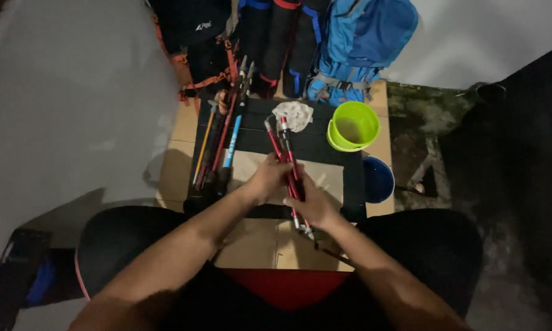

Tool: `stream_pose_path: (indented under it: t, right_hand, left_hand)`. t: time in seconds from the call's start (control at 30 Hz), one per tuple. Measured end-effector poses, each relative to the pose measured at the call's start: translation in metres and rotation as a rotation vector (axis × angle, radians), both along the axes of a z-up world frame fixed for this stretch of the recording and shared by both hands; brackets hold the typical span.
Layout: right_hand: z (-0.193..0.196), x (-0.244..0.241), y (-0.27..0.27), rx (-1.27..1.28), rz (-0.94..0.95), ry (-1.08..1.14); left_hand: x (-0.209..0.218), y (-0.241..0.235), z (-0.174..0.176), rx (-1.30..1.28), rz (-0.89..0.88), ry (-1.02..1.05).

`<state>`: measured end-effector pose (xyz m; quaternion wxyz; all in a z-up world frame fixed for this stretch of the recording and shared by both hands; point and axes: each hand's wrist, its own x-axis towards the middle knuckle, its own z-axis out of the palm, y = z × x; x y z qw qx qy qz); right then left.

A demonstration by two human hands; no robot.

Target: The person disassembles hiking poles on a tiled floor, then wipes the components with a white cloth. They dip the cloth into a green bucket of water and continue cleaning the pole sections.

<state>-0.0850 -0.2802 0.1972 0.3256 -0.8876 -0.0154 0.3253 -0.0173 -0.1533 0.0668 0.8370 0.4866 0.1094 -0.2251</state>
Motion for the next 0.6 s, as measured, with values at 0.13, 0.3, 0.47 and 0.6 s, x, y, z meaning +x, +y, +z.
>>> stream_pose_path:
  t: [0.13, 0.3, 0.47, 0.6]
  right_hand:
    - [-0.058, 0.007, -0.002, -0.136, 0.005, 0.001]
    - [-0.059, 0.009, 0.000, 0.482, -0.292, 0.253]
    - [-0.024, 0.032, -0.010, 0.378, -0.153, 0.311]
    - [-0.021, 0.059, -0.055, -0.016, 0.009, -0.218]
  left_hand:
    - [0.003, 0.007, -0.021, 0.310, -0.098, -0.043]
    - [-0.011, 0.027, -0.011, 0.338, -0.150, 0.150]
    - [0.003, 0.050, 0.020, 0.700, -0.323, -0.050]
    - [0.002, 0.053, 0.091, 1.116, -0.532, -0.407]
